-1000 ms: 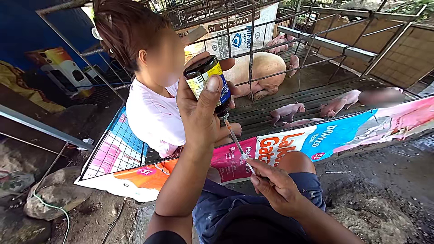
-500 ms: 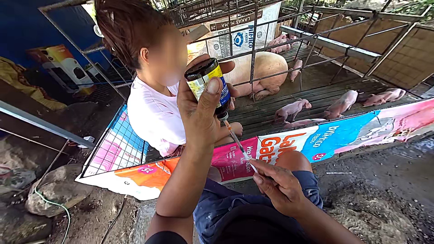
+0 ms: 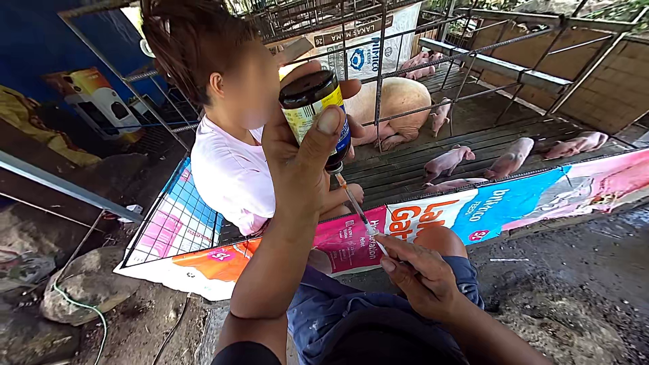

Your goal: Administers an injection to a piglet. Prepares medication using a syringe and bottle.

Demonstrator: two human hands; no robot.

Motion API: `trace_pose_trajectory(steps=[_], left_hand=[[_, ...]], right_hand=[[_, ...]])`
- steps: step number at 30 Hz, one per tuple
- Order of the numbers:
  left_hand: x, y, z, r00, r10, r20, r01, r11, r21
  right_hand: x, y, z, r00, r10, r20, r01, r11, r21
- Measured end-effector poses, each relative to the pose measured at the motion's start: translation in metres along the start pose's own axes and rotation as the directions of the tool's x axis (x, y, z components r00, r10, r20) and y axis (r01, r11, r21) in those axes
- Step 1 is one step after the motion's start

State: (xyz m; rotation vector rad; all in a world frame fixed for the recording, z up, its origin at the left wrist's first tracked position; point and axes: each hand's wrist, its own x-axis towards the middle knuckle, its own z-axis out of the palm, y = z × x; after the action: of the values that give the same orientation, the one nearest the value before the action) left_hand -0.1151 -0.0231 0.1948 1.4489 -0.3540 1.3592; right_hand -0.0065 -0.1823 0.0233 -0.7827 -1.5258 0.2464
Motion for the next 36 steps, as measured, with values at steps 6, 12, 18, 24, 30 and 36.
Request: trace_pose_trajectory(steps=[6,12,18,24,30,36], left_hand=[[0.017,0.013,0.006,0.997,0.052,0.059,-0.053,0.999,0.004],[0.015,0.014,0.011,0.999,0.048,0.022,-0.048,0.999,-0.017],[0.013,0.012,0.013,0.999,0.034,-0.002,-0.034,0.999,-0.023],[0.010,0.014,0.012,1.000,0.009,-0.006,-0.009,1.000,0.003],[0.011,0.016,0.008,1.000,0.009,0.016,-0.009,1.000,0.000],[0.010,0.016,0.007,1.000,0.006,0.000,-0.006,1.000,-0.008]], right_hand=[[0.020,-0.009,-0.014,0.996,-0.086,0.005,0.086,0.993,-0.081],[0.021,-0.010,-0.014,0.995,-0.095,0.015,0.096,0.993,-0.070],[0.019,-0.010,-0.013,0.996,-0.094,0.004,0.094,0.994,-0.054],[0.020,-0.011,-0.012,0.995,-0.096,0.007,0.097,0.993,-0.061],[0.021,-0.009,-0.009,0.994,-0.109,0.006,0.109,0.993,-0.051],[0.021,-0.009,-0.008,0.994,-0.109,0.019,0.110,0.992,-0.068]])
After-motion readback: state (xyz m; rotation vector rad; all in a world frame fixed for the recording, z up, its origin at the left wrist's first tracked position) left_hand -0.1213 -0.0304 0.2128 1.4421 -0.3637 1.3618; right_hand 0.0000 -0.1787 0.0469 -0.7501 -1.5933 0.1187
